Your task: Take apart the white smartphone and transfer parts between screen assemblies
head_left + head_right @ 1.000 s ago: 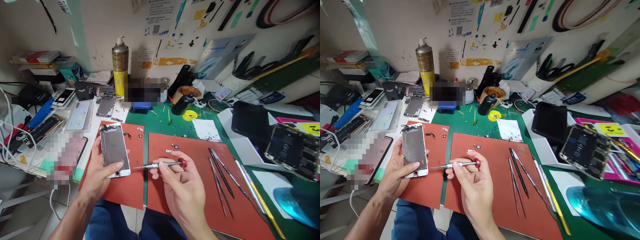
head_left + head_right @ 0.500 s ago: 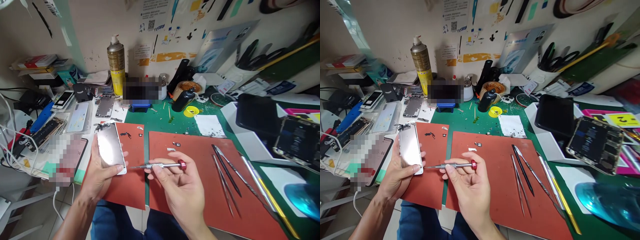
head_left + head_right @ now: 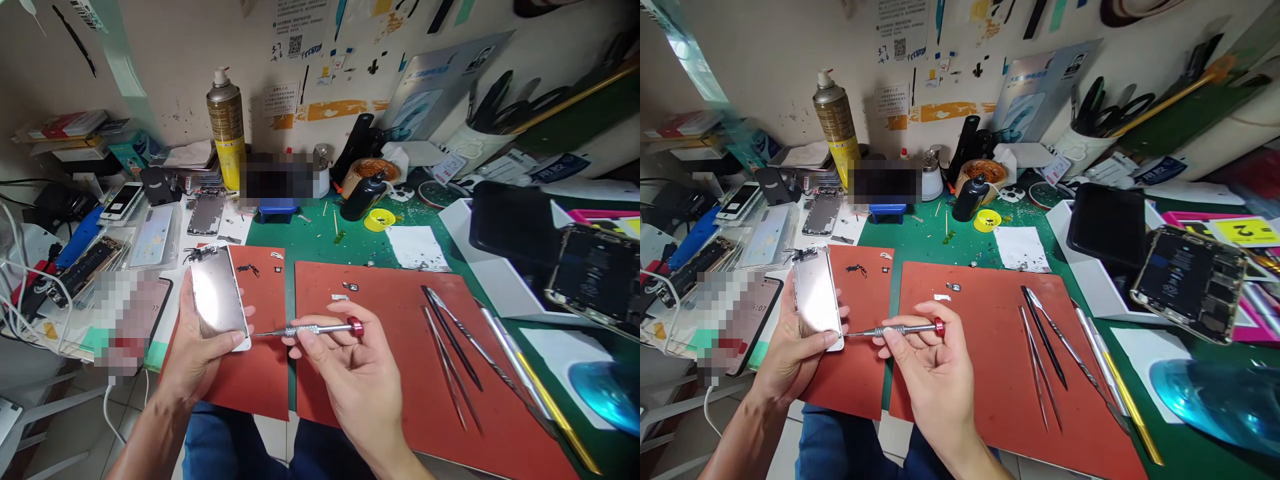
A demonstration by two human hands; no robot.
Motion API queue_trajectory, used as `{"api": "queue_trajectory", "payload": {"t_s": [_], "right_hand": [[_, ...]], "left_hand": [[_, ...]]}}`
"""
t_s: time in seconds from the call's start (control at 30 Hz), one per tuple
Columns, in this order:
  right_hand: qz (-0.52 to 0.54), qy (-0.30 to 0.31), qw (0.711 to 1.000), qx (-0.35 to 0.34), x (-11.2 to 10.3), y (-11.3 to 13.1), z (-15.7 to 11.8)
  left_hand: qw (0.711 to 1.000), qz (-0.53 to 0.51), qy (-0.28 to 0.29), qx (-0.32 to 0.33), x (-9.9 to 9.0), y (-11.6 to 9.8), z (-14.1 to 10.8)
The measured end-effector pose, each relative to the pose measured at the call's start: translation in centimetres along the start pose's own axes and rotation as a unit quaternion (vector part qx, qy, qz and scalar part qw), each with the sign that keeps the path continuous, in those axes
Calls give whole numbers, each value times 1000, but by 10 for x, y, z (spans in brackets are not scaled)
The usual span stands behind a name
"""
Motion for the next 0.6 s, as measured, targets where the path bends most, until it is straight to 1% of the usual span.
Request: {"api": "queue_trajectory", "payload": {"t_s": [0.6], "right_hand": [[-8,9,1000,-8,3,1,-1]], "left_hand": [[1000,-12,8,5,2,0,-1]]}}
Point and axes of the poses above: each hand's wrist, its own z-axis towards the middle knuckle, its own x-axis out of the palm, y = z × x, the point moved 10 cm from there along z, towards the middle knuckle, and after that the axes turned 10 degrees about x, right-handed, at the moved point
